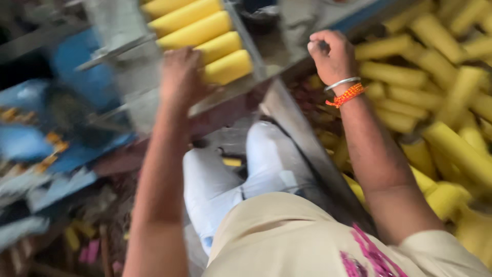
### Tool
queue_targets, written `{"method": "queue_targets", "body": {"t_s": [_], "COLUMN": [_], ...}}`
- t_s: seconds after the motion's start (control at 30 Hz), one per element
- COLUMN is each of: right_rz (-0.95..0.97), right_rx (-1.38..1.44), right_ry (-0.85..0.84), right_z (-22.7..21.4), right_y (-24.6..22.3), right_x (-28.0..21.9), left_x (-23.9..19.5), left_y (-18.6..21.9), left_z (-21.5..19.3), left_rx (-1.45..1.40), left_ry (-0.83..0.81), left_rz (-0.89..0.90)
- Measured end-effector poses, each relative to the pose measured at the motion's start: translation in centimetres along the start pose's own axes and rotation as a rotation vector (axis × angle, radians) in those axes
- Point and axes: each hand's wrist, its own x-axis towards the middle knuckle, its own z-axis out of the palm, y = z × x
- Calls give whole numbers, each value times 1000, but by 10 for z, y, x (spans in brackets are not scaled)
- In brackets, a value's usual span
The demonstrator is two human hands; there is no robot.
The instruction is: The person repeatedly picks up yellow cylindrical objects from a metal bin and places them onto a conveyor belt. The action is continuous and repetitive, involving handling the cylinders one or two at a time.
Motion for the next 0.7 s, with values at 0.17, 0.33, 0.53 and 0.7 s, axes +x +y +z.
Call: {"method": "queue_targets", "body": {"t_s": [0.17, 0.33, 0.53, 0.7], "right_rz": [382, 338, 184, 70], "right_rx": [-235, -429, -547, -424], "right_ry": [-68, 134, 29, 221], "right_z": [-57, -80, -23, -27], "right_y": [148, 275, 313, 301], "right_x": [-103, -151, -150, -143], "left_x": [-4, -10, -13, -9], "left_y": [-9, -20, -21, -25], "left_z": [4, 13, 8, 13], "left_rx": [22, -42, -23, -32], "left_ry": [183, 214, 235, 268], "left_rz": [147, 157, 130, 169]}}
